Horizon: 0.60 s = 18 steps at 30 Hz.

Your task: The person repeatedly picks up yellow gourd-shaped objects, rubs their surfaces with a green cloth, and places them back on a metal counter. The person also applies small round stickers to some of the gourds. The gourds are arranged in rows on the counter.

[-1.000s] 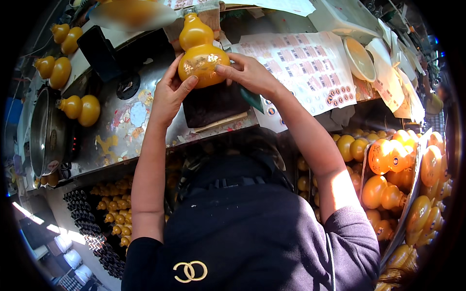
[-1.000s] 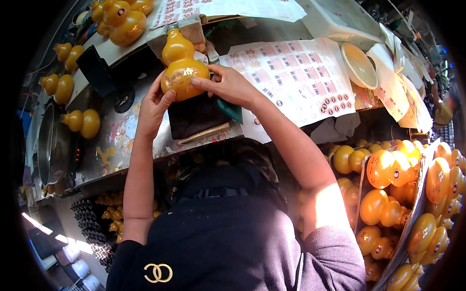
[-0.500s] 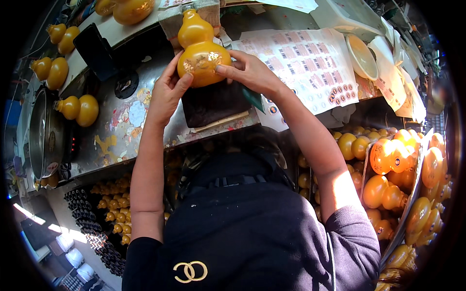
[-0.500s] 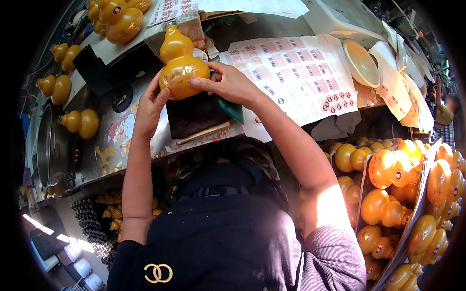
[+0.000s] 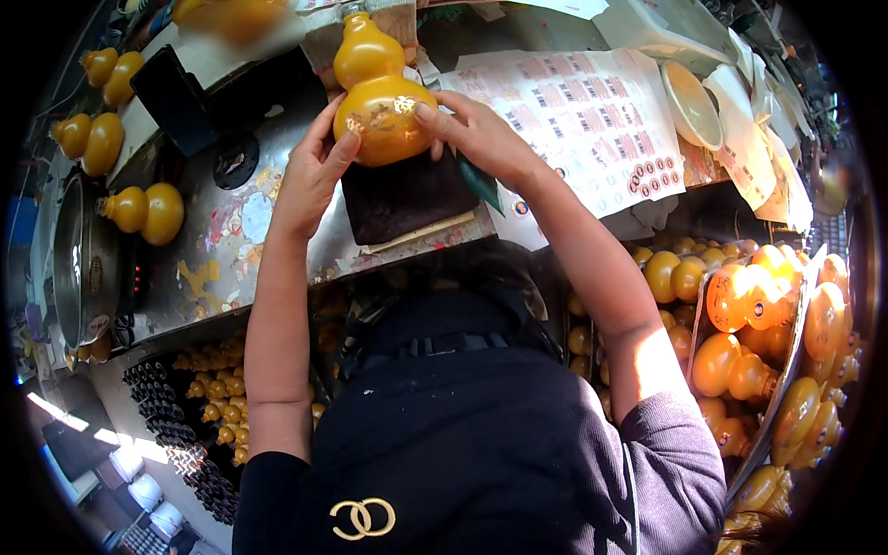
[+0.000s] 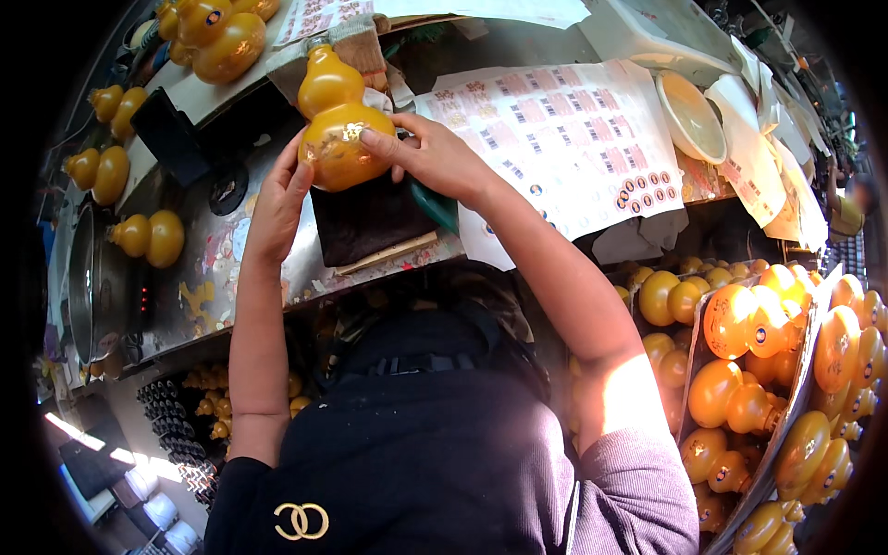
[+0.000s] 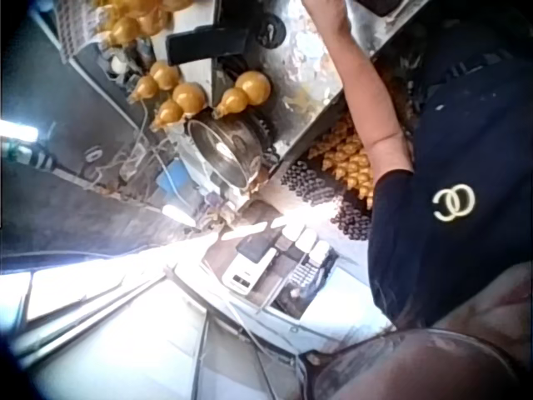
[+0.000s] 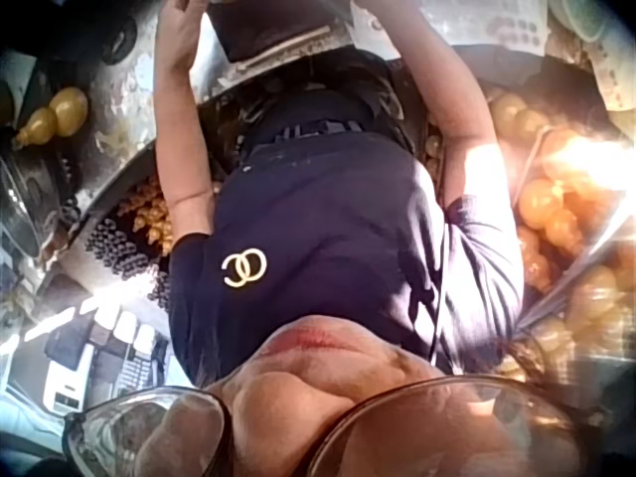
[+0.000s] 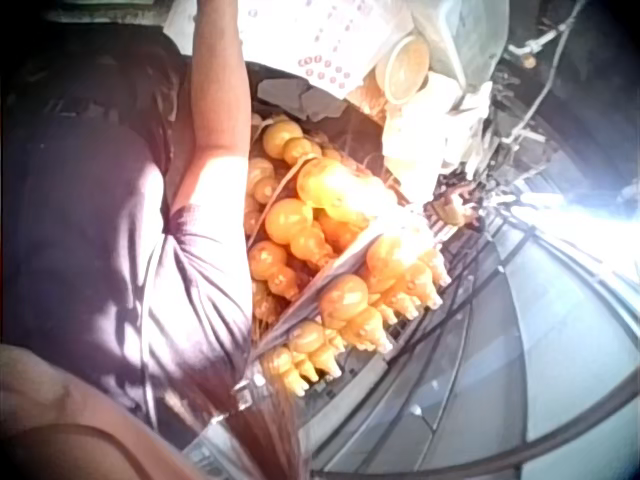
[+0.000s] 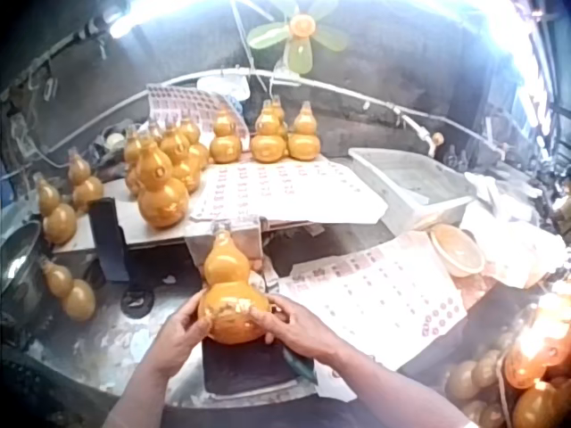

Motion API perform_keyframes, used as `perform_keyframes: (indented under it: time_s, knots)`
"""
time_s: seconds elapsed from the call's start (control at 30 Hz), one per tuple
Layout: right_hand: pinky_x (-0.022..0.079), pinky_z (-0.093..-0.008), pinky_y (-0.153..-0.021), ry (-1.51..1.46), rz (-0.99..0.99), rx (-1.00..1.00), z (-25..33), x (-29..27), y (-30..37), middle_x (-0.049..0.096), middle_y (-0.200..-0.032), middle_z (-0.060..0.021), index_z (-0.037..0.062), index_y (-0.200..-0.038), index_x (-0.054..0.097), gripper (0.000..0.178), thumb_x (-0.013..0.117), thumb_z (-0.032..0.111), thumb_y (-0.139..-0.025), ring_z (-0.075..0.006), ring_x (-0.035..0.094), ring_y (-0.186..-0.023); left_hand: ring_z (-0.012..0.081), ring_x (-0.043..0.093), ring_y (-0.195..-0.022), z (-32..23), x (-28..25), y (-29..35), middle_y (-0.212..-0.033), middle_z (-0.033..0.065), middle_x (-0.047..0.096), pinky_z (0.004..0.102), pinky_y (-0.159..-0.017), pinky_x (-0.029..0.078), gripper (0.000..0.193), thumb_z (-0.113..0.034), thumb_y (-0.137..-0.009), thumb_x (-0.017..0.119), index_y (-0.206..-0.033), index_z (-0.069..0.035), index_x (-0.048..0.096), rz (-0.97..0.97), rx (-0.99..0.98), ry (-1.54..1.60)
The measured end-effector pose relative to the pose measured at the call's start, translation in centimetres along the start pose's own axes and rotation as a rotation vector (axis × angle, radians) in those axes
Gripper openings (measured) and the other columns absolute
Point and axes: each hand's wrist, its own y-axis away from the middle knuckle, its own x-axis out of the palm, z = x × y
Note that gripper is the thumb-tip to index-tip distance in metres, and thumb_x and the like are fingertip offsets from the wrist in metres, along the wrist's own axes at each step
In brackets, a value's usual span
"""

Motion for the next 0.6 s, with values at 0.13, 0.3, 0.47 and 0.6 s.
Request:
perform_keyframes:
  time_s: [0.13, 0.3, 0.47, 0.6]
  knots:
    - [0.045, -0.0221, -0.071, 0.006, 0.003, 0.020, -0.2, 0.0, -0.1, 0.066, -0.087, -0.0056, -0.0028, -0.125, 0.052, 0.072, 0.063, 0.057, -0.085, -0.0088, 0.057, -0.071, 0.0168, 0.045, -0.125, -0.2, 0.4, -0.1, -0.134, 0.0101, 0.050, 0.0297, -0.106, 0.033, 0.073, -0.038, -0.090, 0.066, -0.144, 0.000, 0.035, -0.025, -0.029, -0.013]
    - [0.045, -0.0221, -0.072, -0.029, 0.003, 0.005, -0.3, 0.0, -0.1, 0.066, -0.086, -0.0053, -0.0028, -0.124, 0.052, 0.072, 0.063, 0.057, -0.085, -0.0088, 0.057, -0.071, 0.0163, 0.045, -0.125, 0.1, 0.0, -0.2, -0.133, 0.0096, 0.050, 0.0293, -0.106, 0.032, 0.072, -0.037, -0.090, 0.066, -0.144, -0.001, 0.036, -0.003, -0.028, 0.005]
    - [0.041, -0.0221, -0.067, -0.142, -0.044, 0.156, 0.2, -0.3, 0.3, 0.059, -0.084, -0.0014, 0.0031, -0.122, 0.056, 0.048, 0.054, 0.043, -0.095, -0.0077, 0.054, -0.074, 0.0162, 0.044, -0.125, -0.2, -0.2, -0.3, -0.133, 0.0098, 0.050, 0.0293, -0.106, 0.032, 0.073, -0.041, -0.090, 0.064, -0.144, 0.000, 0.034, 0.018, -0.037, -0.031]
    - [0.046, -0.0256, -0.075, -0.983, -0.225, 0.181, 0.4, -0.4, 2.9, 0.061, -0.087, -0.0033, 0.0042, -0.113, 0.060, 0.034, 0.058, 0.031, -0.092, -0.0131, 0.056, -0.082, 0.0174, 0.043, -0.126, -1.0, -0.5, -0.4, -0.135, 0.0108, 0.049, 0.0301, -0.107, 0.031, 0.078, -0.049, -0.090, 0.061, -0.144, -0.001, 0.033, 0.043, -0.015, -0.124]
